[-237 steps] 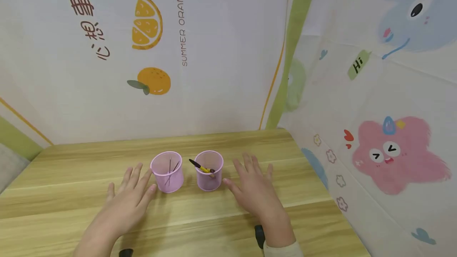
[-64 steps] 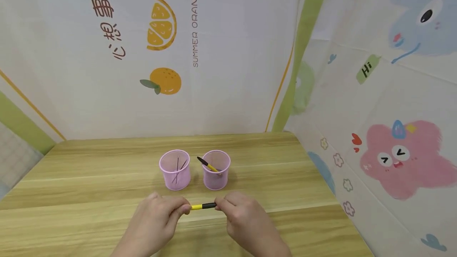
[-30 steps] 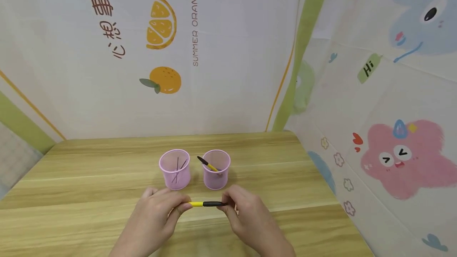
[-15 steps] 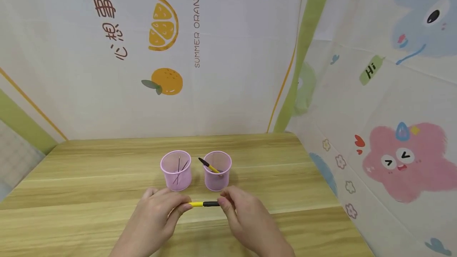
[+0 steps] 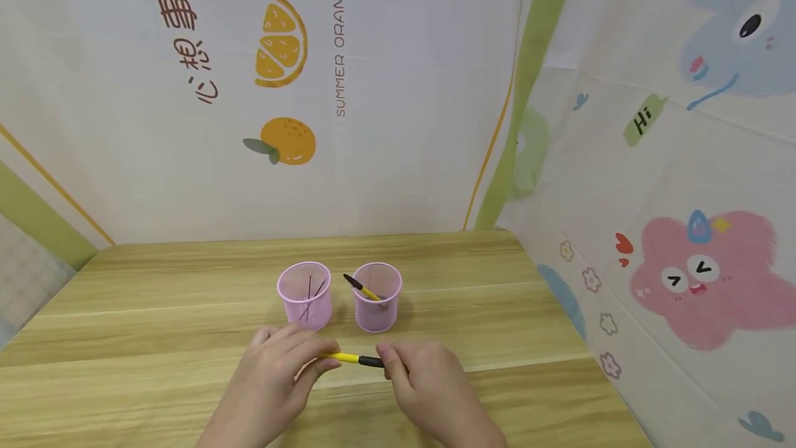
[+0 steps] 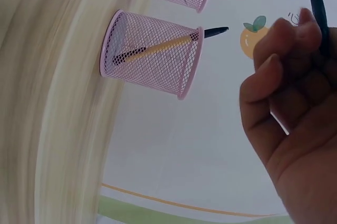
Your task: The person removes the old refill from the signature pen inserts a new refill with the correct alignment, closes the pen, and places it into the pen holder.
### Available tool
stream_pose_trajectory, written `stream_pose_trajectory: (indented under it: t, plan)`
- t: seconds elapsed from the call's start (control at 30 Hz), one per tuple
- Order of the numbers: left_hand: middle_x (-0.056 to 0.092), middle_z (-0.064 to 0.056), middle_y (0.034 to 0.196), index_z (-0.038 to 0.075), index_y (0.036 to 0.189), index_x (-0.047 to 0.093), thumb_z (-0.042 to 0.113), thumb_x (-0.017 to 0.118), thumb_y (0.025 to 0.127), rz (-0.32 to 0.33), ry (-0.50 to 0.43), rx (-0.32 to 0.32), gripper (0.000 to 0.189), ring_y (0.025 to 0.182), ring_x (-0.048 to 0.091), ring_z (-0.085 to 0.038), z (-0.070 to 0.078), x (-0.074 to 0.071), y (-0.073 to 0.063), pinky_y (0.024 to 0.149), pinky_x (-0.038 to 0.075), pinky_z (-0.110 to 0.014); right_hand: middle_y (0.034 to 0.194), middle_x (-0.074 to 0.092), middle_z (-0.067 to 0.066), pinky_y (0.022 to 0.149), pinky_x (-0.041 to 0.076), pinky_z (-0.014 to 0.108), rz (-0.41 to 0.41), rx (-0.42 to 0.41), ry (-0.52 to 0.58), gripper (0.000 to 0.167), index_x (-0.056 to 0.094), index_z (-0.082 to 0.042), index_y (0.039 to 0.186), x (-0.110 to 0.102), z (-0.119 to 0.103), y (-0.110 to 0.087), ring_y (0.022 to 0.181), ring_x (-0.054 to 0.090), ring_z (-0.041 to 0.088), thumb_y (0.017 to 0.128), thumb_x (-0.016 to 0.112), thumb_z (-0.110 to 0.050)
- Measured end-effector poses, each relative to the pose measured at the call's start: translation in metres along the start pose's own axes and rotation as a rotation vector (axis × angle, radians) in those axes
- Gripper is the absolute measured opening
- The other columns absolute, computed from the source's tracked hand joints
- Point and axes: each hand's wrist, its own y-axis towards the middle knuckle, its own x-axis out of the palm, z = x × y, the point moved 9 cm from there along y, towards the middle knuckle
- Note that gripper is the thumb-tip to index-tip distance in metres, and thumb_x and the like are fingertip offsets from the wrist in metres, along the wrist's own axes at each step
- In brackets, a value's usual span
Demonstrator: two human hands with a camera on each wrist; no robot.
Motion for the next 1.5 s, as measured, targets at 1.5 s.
stream_pose_trajectory:
  t: [1.5]
  plan:
    - [0.074, 0.016, 0.09, 0.022, 0.097, 0.075, 0.036, 0.062, 0.105, 0.014, -0.019, 0.055, 0.021, 0.082, 0.062, -0.005, 0.004, -0.001, 0.004, 0.083, 0.048, -0.036, 0.085, 0.061, -0.016, 0.063, 0.048, 0.011, 0.157, -0.384, -0.065, 0.015, 0.066, -0.023, 0.097, -0.01, -0.024, -0.004, 0.074, 0.053, -0.009, 0.096, 0.079, -0.015]
